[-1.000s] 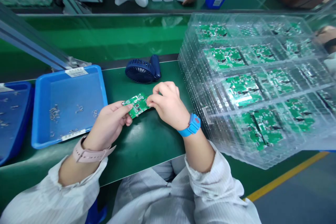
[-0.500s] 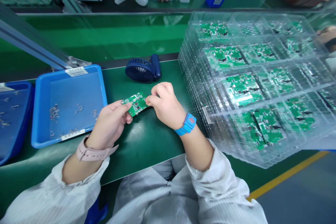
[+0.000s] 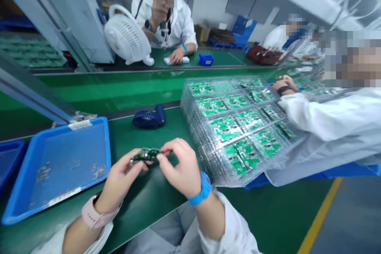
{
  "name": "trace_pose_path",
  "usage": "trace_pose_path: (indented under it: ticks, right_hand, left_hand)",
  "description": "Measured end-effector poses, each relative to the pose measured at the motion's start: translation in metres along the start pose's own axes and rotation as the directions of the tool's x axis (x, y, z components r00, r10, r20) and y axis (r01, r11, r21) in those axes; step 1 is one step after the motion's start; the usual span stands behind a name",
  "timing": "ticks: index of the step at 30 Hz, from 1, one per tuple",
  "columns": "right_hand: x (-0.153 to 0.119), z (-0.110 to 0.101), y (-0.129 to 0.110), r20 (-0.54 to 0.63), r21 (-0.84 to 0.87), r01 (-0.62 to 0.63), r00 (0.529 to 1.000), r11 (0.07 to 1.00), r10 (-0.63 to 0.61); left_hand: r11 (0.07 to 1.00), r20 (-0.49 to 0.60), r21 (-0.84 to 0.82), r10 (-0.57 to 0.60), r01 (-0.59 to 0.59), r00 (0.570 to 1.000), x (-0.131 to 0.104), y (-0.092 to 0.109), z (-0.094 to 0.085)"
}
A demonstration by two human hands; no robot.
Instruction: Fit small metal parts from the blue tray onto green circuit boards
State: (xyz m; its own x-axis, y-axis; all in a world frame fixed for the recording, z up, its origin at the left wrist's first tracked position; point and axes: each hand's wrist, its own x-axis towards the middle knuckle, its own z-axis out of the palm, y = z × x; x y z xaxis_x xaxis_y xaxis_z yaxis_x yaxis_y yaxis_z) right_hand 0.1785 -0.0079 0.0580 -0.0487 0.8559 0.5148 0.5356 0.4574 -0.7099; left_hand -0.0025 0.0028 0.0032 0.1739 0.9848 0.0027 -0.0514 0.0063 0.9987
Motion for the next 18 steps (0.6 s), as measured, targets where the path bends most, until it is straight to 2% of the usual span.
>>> trace_pose_path:
  ticks: [2,4,6,8,10,13,15,18]
  right_hand:
    - [-0.015,-0.027,-0.029,-0.039,-0.124,0.096,0.994,0.988,-0.102]
    - [-0.026,-0.063,-0.056,-0.016,-0.242,0.182,0.981,0.953,-0.191]
    - [-0.027,-0.103,-0.072,-0.004,-0.319,0.219,0.973,0.922,-0.232]
    - [-0.01,-0.144,-0.073,0.051,-0.42,0.239,0.969,0.875,-0.24]
    - [0.024,-0.178,-0.058,0.084,-0.554,0.198,0.98,0.809,-0.182]
    - [0.094,-0.213,-0.017,0.095,-0.706,0.157,0.987,0.69,-0.128]
    - [0.142,-0.225,0.018,0.09,-0.808,0.128,0.992,0.575,-0.094]
    - [0.2,-0.228,0.07,0.103,-0.899,0.092,0.995,0.428,0.001]
  left_hand:
    - [0.998,0.142,-0.039,0.056,-0.051,0.988,-0.001,-0.002,0.001]
    - [0.998,0.212,-0.045,0.052,-0.044,0.976,-0.001,-0.005,0.001]
    - [1.0,0.203,-0.027,0.006,0.0,0.979,0.001,-0.006,0.002]
    - [0.999,0.173,-0.024,-0.042,0.047,0.984,0.002,-0.006,0.002]
    - [0.997,0.161,-0.034,-0.068,0.075,0.985,0.004,-0.006,0.001]
    - [0.995,0.171,-0.023,-0.092,0.097,0.981,0.006,-0.006,0.001]
    - [0.995,0.184,-0.01,-0.101,0.104,0.978,0.007,-0.007,0.001]
    - [0.994,0.193,-0.003,-0.105,0.108,0.976,0.007,-0.009,0.001]
